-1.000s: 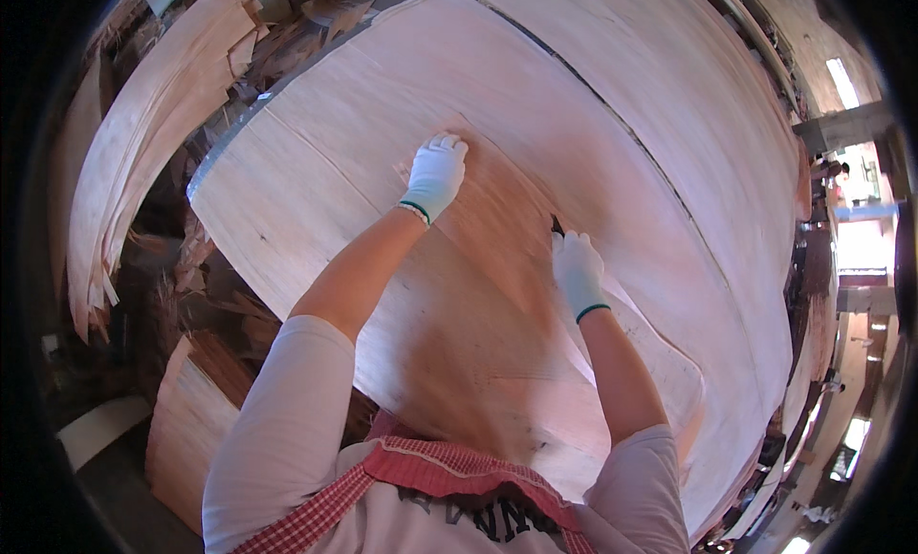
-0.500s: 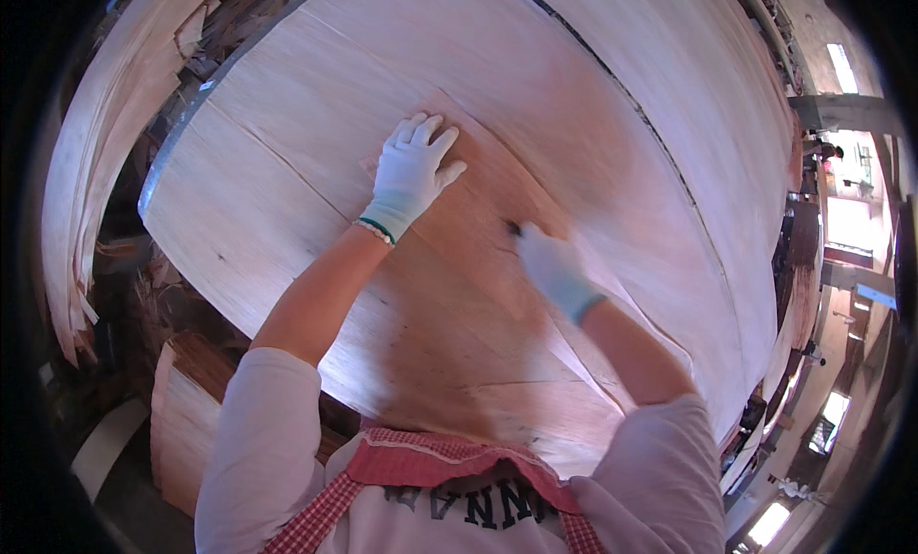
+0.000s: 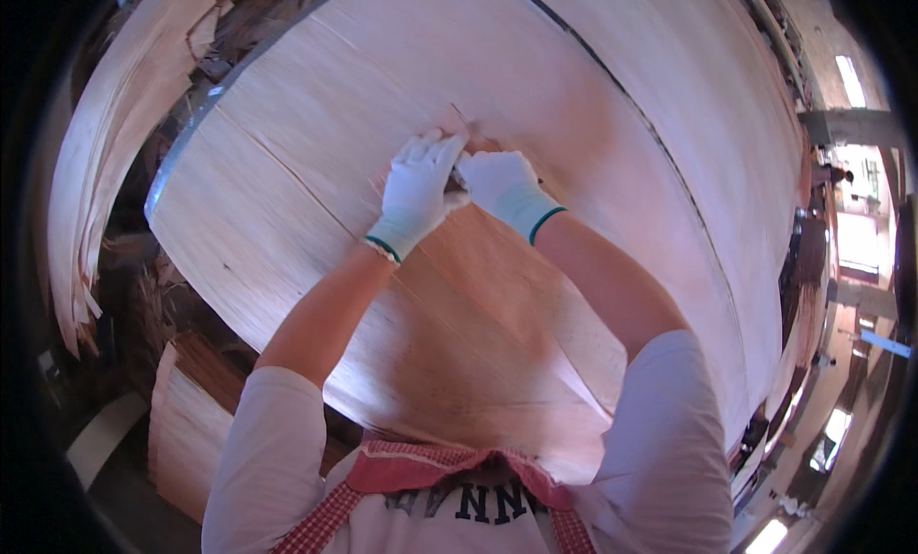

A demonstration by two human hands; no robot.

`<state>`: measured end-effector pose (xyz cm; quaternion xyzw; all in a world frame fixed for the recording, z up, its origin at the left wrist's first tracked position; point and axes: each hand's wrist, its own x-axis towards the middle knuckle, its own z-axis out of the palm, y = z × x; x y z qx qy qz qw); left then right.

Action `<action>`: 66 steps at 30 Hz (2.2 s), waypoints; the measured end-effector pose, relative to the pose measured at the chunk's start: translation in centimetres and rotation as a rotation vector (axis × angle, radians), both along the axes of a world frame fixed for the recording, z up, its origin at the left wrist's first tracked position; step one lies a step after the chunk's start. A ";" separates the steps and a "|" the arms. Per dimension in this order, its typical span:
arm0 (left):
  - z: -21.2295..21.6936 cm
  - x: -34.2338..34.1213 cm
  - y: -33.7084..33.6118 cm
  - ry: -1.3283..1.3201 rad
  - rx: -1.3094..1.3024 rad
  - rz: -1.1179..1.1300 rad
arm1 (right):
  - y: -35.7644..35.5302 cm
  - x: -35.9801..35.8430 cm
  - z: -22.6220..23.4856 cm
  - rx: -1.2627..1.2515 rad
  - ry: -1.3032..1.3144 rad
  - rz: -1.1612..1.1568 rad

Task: The person picks up thin wood veneers, applies them to gaps in larger plywood sheets, and trims the excess using a handheld blade.

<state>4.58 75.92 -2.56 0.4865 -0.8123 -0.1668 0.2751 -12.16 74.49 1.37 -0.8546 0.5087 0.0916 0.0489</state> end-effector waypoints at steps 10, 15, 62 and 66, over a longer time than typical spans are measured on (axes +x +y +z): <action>-1.5 0.4 0.7 -0.108 -0.274 0.015 | 25.0 -13.6 -0.4 0.110 -0.021 -0.984; 1.4 -1.8 2.1 -0.206 -0.268 -0.052 | 19.8 -19.4 -2.4 -0.266 -0.725 -0.908; 34.0 -12.6 38.5 -0.624 -0.949 -0.541 | 53.2 -12.9 28.0 -0.542 -0.932 -0.679; 34.4 -17.8 43.7 -0.078 -0.788 -0.754 | 57.0 -23.0 30.1 -0.976 -0.258 -0.598</action>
